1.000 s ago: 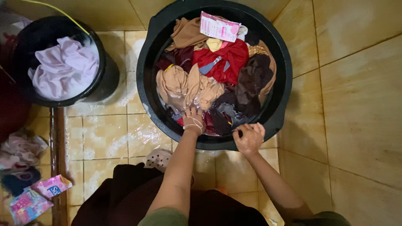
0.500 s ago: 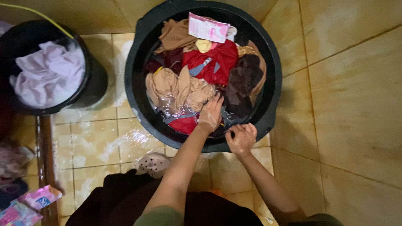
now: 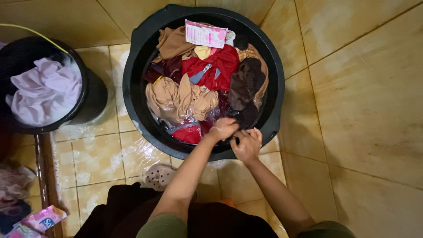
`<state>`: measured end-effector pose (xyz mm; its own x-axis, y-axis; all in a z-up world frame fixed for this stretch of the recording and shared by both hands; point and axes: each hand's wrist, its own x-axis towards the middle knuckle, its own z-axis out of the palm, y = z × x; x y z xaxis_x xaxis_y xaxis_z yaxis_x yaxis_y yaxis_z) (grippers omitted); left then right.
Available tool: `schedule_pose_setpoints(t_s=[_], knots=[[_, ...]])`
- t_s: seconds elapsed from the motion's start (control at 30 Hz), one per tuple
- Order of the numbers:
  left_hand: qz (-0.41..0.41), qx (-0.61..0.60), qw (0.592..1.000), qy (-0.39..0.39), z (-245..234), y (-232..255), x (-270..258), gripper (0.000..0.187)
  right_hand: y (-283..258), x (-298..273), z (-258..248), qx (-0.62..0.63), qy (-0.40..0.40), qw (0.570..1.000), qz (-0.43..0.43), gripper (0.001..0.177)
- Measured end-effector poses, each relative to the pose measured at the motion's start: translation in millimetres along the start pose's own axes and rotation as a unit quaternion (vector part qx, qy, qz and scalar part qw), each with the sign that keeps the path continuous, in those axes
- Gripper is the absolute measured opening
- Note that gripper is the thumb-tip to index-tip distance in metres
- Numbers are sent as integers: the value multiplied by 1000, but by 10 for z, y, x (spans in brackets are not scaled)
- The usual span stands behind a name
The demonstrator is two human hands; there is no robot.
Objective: The person hand-washes a pink garment on a tiled floor, scrubbing it with soap and rinsing it in a bucket. They then retrieve a black shirt from a bucket of soaking clothes and scrub it on the floor as well.
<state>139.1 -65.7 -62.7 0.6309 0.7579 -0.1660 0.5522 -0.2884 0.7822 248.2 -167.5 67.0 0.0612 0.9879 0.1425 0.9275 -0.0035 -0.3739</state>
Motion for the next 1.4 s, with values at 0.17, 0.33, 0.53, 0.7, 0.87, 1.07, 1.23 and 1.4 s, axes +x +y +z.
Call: schedule_pose_setpoints(t_s=[0.17, 0.33, 0.53, 0.7, 0.87, 1.07, 1.23, 1.4], knots=[[43, -162, 985, 52, -571, 984, -27, 25, 96, -69, 105, -39, 13, 999, -3, 30], [57, -270, 955, 105, -1513, 1691, -315, 22, 62, -84, 130, 10, 33, 999, 31, 41], [150, -351, 907, 176, -2230, 2202, -705, 24, 33, -59, 79, -37, -6, 998, 51, 96], [162, -367, 884, 240, -2628, 2433, -957, 32, 25, -63, 60, -44, -55, 995, 70, 113], [205, -423, 831, 297, -2963, 2416, -1150, 33, -46, 161, 69, -16, -13, 994, 105, 130], [209, -437, 810, 330, -3128, 2259, -1295, 32, 43, 821, 946, 83, 104, 987, 93, 97], [202, -421, 799, 378, -3251, 1917, -1290, 28, 155, 1060, 1427, 178, 107, 964, 166, 48], [149, -421, 799, 402, -3393, 1430, -1142, 33, 243, 752, 924, 345, 63, 910, 221, 35]])
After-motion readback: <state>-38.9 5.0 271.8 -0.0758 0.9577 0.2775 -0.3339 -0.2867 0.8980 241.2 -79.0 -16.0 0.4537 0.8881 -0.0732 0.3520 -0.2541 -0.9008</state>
